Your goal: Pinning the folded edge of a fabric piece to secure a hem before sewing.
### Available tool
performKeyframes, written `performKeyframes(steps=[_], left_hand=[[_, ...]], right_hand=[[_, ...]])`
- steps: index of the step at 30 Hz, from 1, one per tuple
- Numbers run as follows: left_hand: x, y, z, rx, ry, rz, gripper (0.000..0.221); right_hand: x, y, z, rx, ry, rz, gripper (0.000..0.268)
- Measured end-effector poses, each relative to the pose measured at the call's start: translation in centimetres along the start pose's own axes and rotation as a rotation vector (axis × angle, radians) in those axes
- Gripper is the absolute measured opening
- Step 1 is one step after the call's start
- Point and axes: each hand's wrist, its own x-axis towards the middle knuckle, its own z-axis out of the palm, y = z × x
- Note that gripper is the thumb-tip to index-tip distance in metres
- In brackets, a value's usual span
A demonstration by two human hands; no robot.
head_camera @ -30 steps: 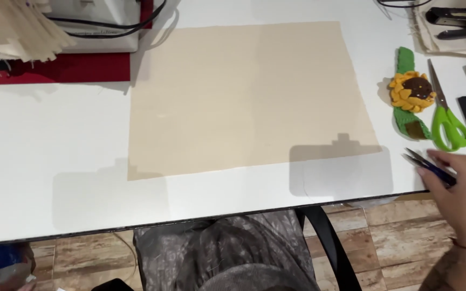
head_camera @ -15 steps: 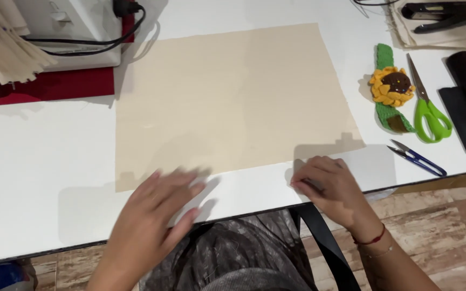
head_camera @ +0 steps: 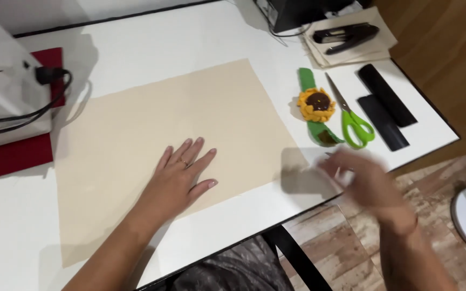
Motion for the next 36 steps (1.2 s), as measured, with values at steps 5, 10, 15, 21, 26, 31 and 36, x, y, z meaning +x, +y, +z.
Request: performKeyframes(steps=[5, 10, 15, 21, 26, 31, 36], left_hand=[[0.4, 1.2, -0.4, 0.001, 0.008, 0.019, 0.064], [-0.3, 0.8, 0.6, 0.026, 0.083, 0.022, 0.063], [-0.3, 0.9, 0.5, 0.004, 0.064, 0.012, 0.063], [-0.3, 0.8, 0.5, -0.009, 0.067, 0.017, 0.063], [-0.4, 0.8, 0.5, -0.015, 0.054, 0.005, 0.061], [-0.4, 1.0, 0.2, -0.040, 0.043, 0.003, 0.059], [-0.4, 1.0, 0.4, -0.012, 0.041, 0.005, 0.060]], right_hand=[[4.1, 7.7, -2.2, -0.231, 0.224, 0.201, 0.010], [6.8, 9.9, -2.0, -0.349, 0.153, 0.104, 0.012], [8.1, 9.2, -2.6, -0.340, 0.067, 0.170, 0.018], [9.2, 9.8, -2.8, -0.388, -0.048, 0.160, 0.013], [9.5, 11.6, -2.3, -0.503, -0.069, 0.074, 0.006], [9.6, 11.9, -2.2, -0.739, -0.208, 0.081, 0.010], [9.6, 11.4, -2.6, -0.781, -0.230, 0.040, 0.008]])
